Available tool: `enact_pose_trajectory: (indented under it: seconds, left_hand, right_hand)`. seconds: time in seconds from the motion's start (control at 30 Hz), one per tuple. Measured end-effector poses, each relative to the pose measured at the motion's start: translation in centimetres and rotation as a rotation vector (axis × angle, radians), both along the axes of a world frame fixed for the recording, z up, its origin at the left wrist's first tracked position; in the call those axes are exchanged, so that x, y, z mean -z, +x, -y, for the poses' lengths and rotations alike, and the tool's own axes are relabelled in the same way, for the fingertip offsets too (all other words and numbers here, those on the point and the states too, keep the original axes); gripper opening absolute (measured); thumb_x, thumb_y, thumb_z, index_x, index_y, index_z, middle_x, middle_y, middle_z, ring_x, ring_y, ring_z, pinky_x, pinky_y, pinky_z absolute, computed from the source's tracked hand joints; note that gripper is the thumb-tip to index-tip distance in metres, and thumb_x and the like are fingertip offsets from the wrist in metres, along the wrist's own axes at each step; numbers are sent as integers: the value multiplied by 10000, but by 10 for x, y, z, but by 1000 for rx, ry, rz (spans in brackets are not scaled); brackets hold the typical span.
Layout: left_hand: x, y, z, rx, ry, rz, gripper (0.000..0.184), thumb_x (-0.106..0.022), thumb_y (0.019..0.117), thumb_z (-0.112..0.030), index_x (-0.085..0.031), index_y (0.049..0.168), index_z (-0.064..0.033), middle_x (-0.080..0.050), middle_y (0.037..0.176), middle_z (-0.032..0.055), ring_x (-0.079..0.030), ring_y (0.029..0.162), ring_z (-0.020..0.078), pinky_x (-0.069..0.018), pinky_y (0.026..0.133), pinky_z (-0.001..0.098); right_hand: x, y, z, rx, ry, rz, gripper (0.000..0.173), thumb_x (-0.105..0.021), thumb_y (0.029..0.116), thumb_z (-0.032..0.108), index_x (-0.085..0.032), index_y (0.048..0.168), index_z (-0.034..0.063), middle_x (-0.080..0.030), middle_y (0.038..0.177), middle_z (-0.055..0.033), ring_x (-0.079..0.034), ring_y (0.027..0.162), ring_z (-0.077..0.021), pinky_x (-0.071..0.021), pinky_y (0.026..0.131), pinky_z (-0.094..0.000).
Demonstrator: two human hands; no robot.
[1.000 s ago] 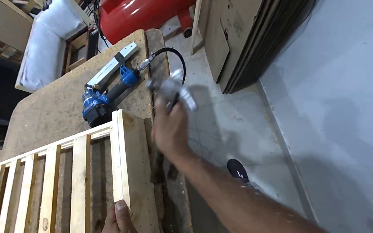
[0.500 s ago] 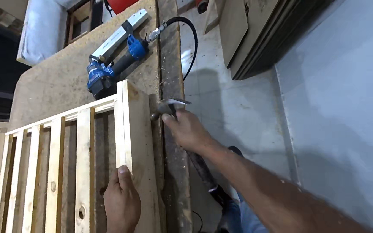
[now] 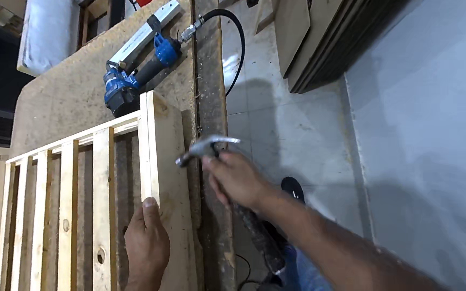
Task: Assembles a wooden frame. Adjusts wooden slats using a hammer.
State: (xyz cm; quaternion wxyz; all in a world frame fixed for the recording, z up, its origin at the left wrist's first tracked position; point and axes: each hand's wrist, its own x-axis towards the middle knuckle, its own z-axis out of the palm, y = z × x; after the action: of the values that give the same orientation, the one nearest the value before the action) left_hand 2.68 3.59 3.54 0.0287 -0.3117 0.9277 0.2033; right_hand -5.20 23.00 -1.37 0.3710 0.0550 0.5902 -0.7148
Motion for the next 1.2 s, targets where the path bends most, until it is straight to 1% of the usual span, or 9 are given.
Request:
enact_pose_trajectory:
  seconds: [0.13, 0.3, 0.47, 0.63, 0.77, 0.83, 0.93, 1.13, 1.2]
  left_hand:
    - [1, 0, 0, -3, -21, -5, 511, -304, 1111, -429, -661, 1016, -76, -601, 760, 45, -620, 742, 181, -510, 684, 425]
    - [-1, -5, -4, -18, -22, 2, 506, -307, 1110, -404, -664, 1033, -53, -598, 762, 39, -612, 731, 157, -505, 684, 394]
    - [1, -6, -3, -19, -41, 6, 521, -292, 1111, -407, -666, 1057, -47, -612, 776, 46, -624, 750, 168, -514, 703, 412]
    - [1, -8, -3, -22, -37, 4, 514, -295, 1111, -381, -670, 1072, -31, -614, 780, 41, -617, 740, 145, -513, 697, 386]
    - [1, -7, -3, -25, -51, 12, 506, -296, 1115, -372, -668, 1070, -33, -600, 769, 37, -602, 730, 144, -504, 685, 382]
    - [0, -8, -4, -24, -64, 22, 511, -289, 1116, -367, -672, 1093, -29, -615, 794, 50, -612, 748, 149, -510, 705, 388]
    - [0, -8, -4, -22, -64, 20, 522, -287, 1115, -369, -672, 1102, -17, -623, 799, 57, -617, 756, 156, -512, 714, 395]
    - [1, -5, -2, -14, -57, 5, 515, -290, 1112, -388, -666, 1039, -44, -595, 765, 35, -601, 728, 146, -501, 685, 383]
    - [0, -5, -3, -21, -46, 3, 513, -293, 1115, -378, -668, 1043, -34, -598, 775, 40, -603, 738, 150, -503, 697, 384]
  right_hand:
    - [-1, -31, 2, 220, -70, 49, 481, -363, 1106, 489, -569, 1134, 55, -569, 659, -56, -548, 431, -162, -540, 408, -338]
    - [1, -44, -1, -315, 46, -39, 476, -406, 1099, 477, -586, 1072, 37, -544, 633, -55, -538, 458, -159, -504, 436, -320]
    - [-14, -73, -10, 169, -29, 15, 477, -366, 1104, 491, -557, 1068, 55, -544, 636, -42, -540, 425, -159, -535, 404, -340]
    - [0, -53, -6, -484, 88, -55, 463, -424, 1093, 480, -587, 1057, 48, -546, 630, -59, -526, 445, -156, -491, 422, -321]
    - [-3, -73, -12, 86, 25, 9, 464, -382, 1105, 477, -545, 1064, 44, -527, 612, -42, -540, 428, -157, -541, 420, -339]
    - [0, -54, 1, -1, 43, -17, 504, -390, 1099, 491, -563, 1053, 20, -578, 639, -85, -592, 458, -204, -565, 448, -387]
    - [3, -33, 1, -421, 10, -96, 475, -404, 1098, 481, -562, 1024, 39, -541, 619, -55, -541, 451, -147, -502, 432, -302]
    - [-7, -52, -2, 172, 8, 42, 501, -398, 1091, 516, -530, 1164, 38, -609, 702, -93, -626, 482, -220, -600, 459, -403]
    - [-2, -27, 4, -77, -18, 7, 464, -435, 1089, 482, -529, 1104, 28, -597, 677, -86, -613, 485, -189, -578, 473, -351]
